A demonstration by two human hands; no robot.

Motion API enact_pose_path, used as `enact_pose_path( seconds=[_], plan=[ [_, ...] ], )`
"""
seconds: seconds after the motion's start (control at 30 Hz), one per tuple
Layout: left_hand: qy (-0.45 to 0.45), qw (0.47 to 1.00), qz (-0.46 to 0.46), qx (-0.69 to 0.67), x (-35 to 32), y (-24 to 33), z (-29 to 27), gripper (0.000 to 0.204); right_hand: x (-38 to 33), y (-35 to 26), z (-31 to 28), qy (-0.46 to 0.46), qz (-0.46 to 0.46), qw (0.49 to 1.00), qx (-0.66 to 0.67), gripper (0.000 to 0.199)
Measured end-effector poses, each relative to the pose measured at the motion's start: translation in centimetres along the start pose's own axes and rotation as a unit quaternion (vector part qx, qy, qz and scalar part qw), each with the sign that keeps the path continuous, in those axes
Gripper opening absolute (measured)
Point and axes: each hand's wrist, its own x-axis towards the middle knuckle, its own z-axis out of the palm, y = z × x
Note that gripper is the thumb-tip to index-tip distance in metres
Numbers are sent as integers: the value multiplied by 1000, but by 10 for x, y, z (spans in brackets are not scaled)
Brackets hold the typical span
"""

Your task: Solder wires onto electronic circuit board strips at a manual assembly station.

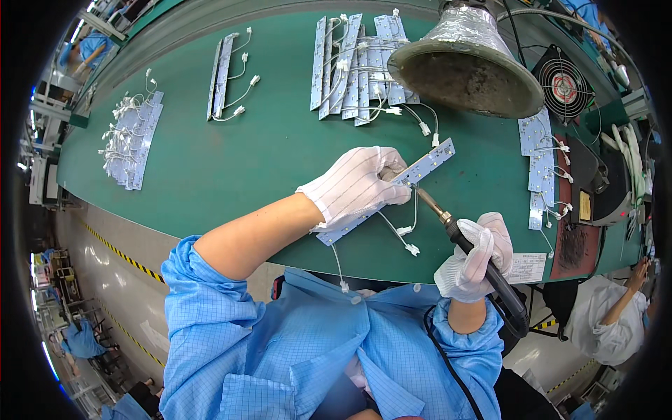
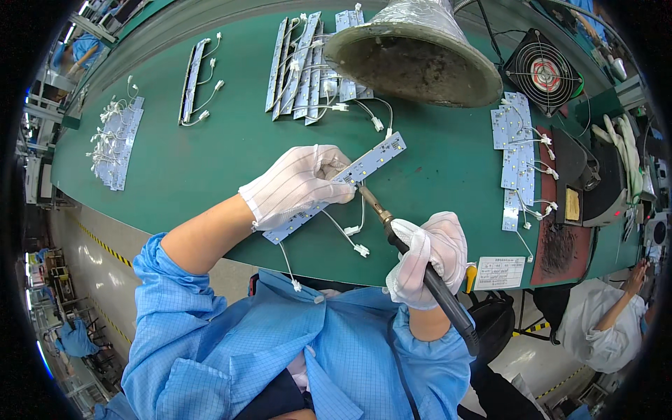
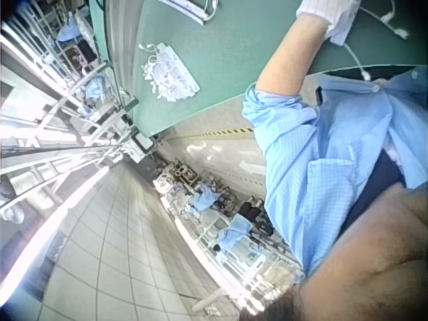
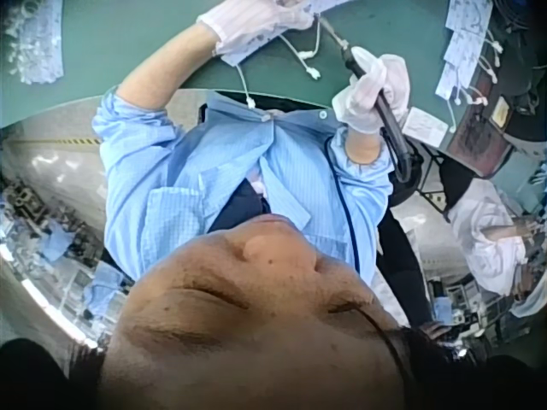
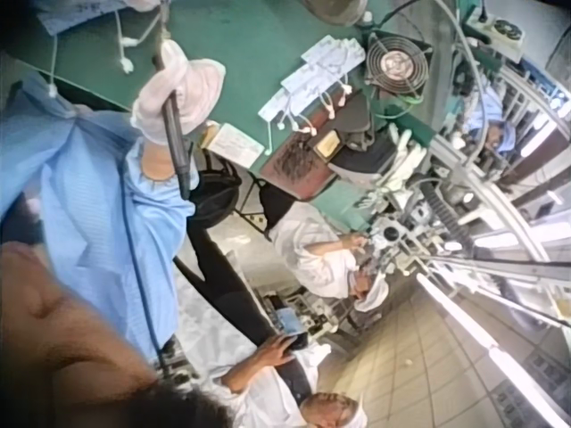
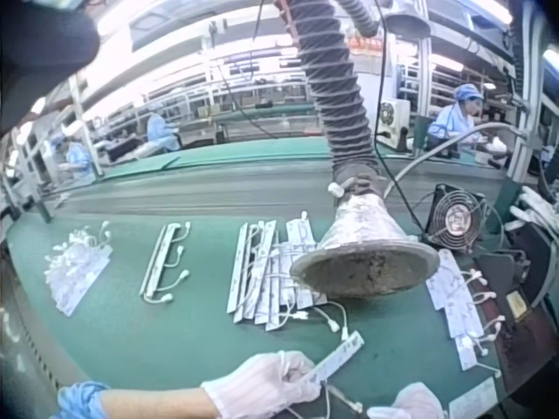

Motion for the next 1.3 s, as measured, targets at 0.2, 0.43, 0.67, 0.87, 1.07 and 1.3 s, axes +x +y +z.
enact_pose_path(
  seconds=[0.2,0.43,0.67,0.87,1.07,1.3],
  plan=[
    [6,1000,10,-13,0,0,0,39,-2,3,0,-3,-22,999,-27,9],
    [10,1000,8,-22,0,-2,1,40,4,-1,1,-11,-4,1000,11,9],
    [-133,947,-35,292,-12,28,-37,60,-5,13,-4,24,-161,960,-228,36],
    [76,918,92,379,-11,11,2,69,-10,9,-2,19,-129,962,-241,34],
    [-16,984,132,120,-3,5,-1,28,-7,8,-3,11,-114,984,-135,26],
    [18,966,205,156,1,-11,7,28,-5,10,-1,-2,-146,981,-128,27]
  ],
)
